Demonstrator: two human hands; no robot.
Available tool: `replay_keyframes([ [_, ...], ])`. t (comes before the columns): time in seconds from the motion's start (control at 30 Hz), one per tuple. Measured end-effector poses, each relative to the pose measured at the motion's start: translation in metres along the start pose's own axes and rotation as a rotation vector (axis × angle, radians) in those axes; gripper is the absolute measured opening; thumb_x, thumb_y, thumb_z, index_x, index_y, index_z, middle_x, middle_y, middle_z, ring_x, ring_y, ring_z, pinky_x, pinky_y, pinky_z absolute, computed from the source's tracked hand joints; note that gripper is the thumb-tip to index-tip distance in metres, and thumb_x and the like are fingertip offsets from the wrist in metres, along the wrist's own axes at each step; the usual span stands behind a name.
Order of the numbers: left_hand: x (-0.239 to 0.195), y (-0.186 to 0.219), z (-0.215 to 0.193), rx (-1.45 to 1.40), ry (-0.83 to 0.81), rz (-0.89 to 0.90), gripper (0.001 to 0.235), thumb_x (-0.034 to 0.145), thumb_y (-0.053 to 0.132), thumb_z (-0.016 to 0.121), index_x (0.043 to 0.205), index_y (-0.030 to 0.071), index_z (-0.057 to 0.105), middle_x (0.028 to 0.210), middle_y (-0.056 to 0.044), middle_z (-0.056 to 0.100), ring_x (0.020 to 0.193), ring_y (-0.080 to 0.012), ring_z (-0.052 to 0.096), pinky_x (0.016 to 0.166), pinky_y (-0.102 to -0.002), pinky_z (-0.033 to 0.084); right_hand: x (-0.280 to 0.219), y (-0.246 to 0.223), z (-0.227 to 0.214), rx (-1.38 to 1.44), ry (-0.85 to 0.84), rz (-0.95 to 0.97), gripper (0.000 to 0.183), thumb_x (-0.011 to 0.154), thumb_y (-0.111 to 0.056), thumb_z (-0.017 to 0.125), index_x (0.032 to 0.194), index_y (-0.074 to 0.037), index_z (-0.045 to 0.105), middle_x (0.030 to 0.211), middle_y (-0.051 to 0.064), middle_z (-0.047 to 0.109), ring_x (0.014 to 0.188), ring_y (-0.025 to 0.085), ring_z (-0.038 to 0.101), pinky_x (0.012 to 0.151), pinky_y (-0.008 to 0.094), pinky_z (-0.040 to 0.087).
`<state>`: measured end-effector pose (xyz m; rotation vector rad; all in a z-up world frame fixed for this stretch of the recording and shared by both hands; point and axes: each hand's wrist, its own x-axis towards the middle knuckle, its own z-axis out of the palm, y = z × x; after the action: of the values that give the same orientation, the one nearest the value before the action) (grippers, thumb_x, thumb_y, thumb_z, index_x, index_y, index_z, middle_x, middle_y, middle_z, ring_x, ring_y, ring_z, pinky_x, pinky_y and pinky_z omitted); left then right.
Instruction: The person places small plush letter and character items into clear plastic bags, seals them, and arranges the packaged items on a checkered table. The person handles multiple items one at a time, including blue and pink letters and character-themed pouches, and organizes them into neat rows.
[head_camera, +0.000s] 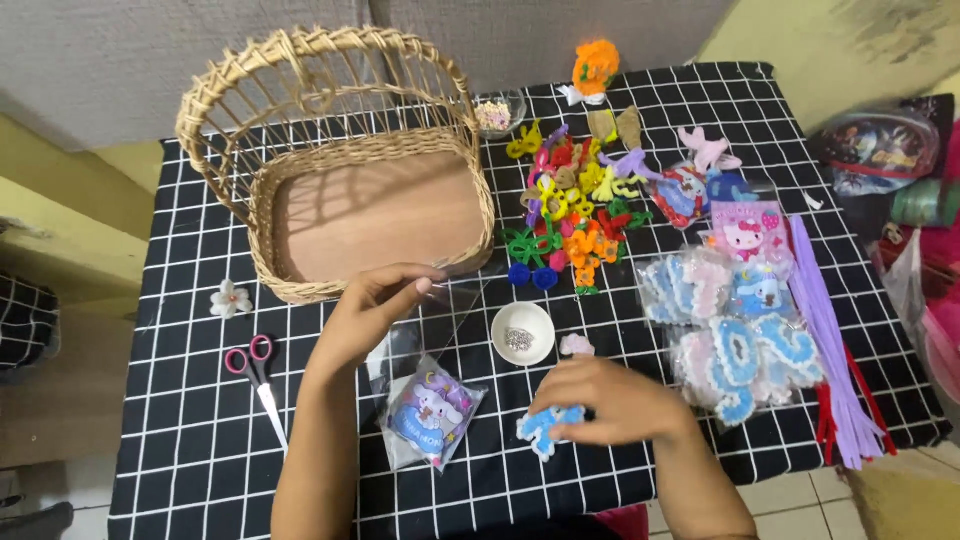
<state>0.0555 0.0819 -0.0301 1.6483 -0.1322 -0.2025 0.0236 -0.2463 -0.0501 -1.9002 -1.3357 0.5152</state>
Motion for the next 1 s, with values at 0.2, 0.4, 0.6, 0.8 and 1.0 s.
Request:
replay_keyframes([
  [0.2,0.008,-0.024,0.006,-0.348,0.27,-0.017,0.015,0.089,0.015,0.074,0.099,0.004,0.079,0.101,-0.012,0.08,0.091,-0.0178,0.074,0.081,-0.027,0.056,-0.001,0.003,0.024,-0.261,-0.306,0.181,0.047,0.087,-0.018,0.078,0.132,-0.014,0.064,0.133,0.006,0.059,0.102,0.028,0.059,0.082,0.047,0.047],
  [0.4,0.005,-0.022,0.011,-0.332,0.319,0.001,0.011,0.086,0.012,0.078,0.091,0.003,0.079,0.084,-0.01,0.079,0.078,-0.0164,0.072,0.078,-0.028,0.059,-0.002,0.013,0.046,-0.42,-0.383,0.272,0.048,0.081,-0.009,0.079,0.125,-0.014,0.061,0.113,0.008,0.058,0.095,0.029,0.058,0.083,0.046,0.046],
  [0.6,-0.003,-0.005,0.019,-0.236,0.305,0.034,0.014,0.089,0.016,0.076,0.089,0.003,0.08,0.077,-0.009,0.078,0.071,-0.0131,0.069,0.071,-0.026,0.058,-0.006,0.016,0.041,-0.328,-0.372,0.171,0.018,0.087,-0.017,0.08,0.092,-0.016,0.062,0.094,0.002,0.055,0.083,0.023,0.052,0.075,0.04,0.042],
  [0.8,-0.012,0.009,0.022,-0.252,0.228,0.041,0.015,0.09,0.016,0.075,0.09,0.003,0.081,0.083,-0.009,0.08,0.076,-0.0132,0.072,0.077,-0.026,0.06,0.002,-0.008,-0.01,0.105,-0.036,-0.064,0.016,0.101,-0.024,0.062,0.098,-0.008,0.064,0.095,0.006,0.064,0.085,0.02,0.06,0.076,0.035,0.049],
  [1.0,-0.018,0.016,0.025,-0.277,0.247,0.084,0.013,0.09,0.008,0.076,0.088,-0.005,0.078,0.072,-0.014,0.076,0.069,-0.0146,0.069,0.071,-0.029,0.058,-0.026,0.023,-0.03,0.482,0.623,0.181,0.044,0.076,0.001,0.084,0.116,0.002,0.064,0.094,0.013,0.074,0.087,0.023,0.07,0.081,0.04,0.055],
])
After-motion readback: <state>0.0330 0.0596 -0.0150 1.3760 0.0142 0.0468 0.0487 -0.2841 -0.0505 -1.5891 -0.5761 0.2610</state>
